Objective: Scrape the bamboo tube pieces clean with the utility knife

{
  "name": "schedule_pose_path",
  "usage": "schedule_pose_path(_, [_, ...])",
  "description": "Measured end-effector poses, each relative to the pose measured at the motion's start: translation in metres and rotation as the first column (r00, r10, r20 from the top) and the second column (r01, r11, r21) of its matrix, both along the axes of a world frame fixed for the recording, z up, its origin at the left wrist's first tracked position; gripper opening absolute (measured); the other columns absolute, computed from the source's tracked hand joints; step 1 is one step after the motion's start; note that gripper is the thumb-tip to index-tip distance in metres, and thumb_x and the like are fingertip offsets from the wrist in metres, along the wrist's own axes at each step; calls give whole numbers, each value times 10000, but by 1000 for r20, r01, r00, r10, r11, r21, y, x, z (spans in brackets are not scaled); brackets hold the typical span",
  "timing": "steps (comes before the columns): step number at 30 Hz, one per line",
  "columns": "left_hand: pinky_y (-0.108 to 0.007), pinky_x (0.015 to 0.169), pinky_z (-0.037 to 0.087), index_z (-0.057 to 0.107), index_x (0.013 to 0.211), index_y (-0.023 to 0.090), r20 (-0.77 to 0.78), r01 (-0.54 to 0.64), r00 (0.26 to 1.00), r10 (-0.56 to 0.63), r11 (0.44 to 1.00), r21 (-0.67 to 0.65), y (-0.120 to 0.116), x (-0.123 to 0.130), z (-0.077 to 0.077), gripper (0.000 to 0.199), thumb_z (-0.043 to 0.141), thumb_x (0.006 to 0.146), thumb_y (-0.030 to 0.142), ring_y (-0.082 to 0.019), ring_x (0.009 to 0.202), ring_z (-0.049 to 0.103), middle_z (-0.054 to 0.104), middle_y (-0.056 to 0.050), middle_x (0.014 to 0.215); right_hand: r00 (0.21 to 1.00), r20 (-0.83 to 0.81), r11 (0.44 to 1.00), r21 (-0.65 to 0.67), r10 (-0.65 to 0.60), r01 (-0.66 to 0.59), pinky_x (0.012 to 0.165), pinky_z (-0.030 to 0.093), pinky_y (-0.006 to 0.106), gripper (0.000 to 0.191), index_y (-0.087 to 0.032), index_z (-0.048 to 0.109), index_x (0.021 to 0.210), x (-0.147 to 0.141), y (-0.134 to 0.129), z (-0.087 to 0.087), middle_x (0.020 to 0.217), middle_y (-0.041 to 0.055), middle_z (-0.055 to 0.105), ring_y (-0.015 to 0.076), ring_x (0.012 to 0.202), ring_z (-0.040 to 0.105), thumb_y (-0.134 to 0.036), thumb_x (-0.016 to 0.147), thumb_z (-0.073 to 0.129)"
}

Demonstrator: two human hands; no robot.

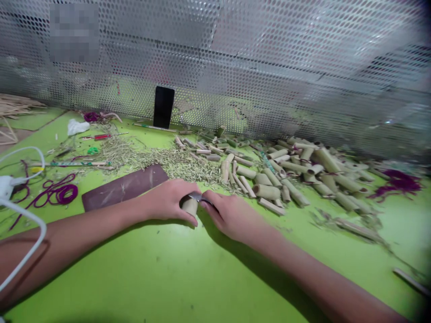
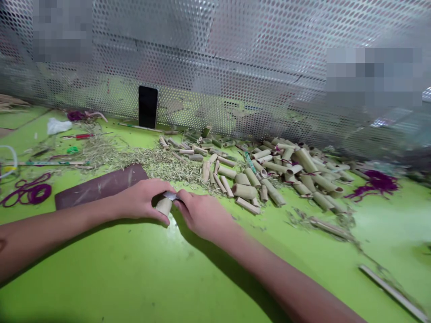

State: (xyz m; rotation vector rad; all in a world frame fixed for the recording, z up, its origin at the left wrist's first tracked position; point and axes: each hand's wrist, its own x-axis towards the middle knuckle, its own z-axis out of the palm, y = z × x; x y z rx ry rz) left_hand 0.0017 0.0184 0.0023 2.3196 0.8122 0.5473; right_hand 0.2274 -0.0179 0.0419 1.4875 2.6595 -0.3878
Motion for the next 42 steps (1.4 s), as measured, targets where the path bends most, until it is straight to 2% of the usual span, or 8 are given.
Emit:
schedule_pose_path(3, [-400,1005,501,700,1184,230,24,37,999,-37,999,18,0,-2,-2,554,917,794,558,-290,1102,694,762,-57,1154,999,-41,999,-36,28,-30,568,339,268,243,-191,652,1024,7,-2,0,785,43,720,164,612,609,-273,1096,434])
schedule_pose_path(9, [-468,1056,518,558,1457,232,-8,-52,999,51,997,-52,-2,-3,-1,903,961,721,566,-351,1236,671,704,-127,1378,999,28,994,109,-23,20,518,269,287,302,-168,636,1057,14,1,-6,688,34,665,172,540,559,-279,1120,363])
schedule_pose_path(14, [-457,1060,530,551,1460,256,12,-35,999,36,996,-77,-5,-2,2,850,943,758,533,-346,1265,674,697,-111,1407,996,95,977,212,2,-22,519,248,310,270,-161,659,1075,3,3,-10,715,52,694,187,562,582,-268,1107,413])
schedule_pose_path(20, [-467,1078,518,535,1471,237,8,-33,999,33,997,-71,-6,-1,5,912,969,717,512,-357,1273,660,686,-124,1415,988,149,980,201,-26,-4,539,260,315,265,-157,670,1156,-10,2,-6,833,76,763,212,634,663,-253,1107,428])
schedule_pose_path(24, [-456,1034,531,613,1348,201,-18,-60,998,59,997,-55,-5,1,5,849,996,664,526,-351,1185,685,725,-123,1296,984,174,985,170,-47,17,534,236,319,265,-159,671,1141,-12,0,-4,802,73,759,217,625,665,-257,1111,427])
schedule_pose_path(32, [-404,954,535,673,1232,223,-38,-51,998,49,998,-40,-3,-2,4,724,964,687,602,-311,1087,703,749,-71,1181,993,109,994,105,-46,35,521,246,292,252,-172,654,1105,-9,0,-6,762,56,741,194,580,622,-271,1113,423])
schedule_pose_path(40, [-398,1017,513,718,1232,252,30,22,999,-22,1000,7,-2,-7,0,602,922,773,583,-290,1131,705,769,-61,1196,999,-22,1000,10,-28,28,512,316,274,270,-192,657,1063,-1,-7,-6,766,48,739,182,579,633,-278,1111,406])
schedule_pose_path(42, [-417,1039,512,702,1283,262,23,17,1000,-17,1000,0,-3,-7,-1,643,920,774,588,-303,1164,700,764,-71,1237,999,-48,1000,11,-1,2,520,331,272,275,-195,653,1043,3,-8,-7,754,40,725,175,572,624,-281,1115,401])
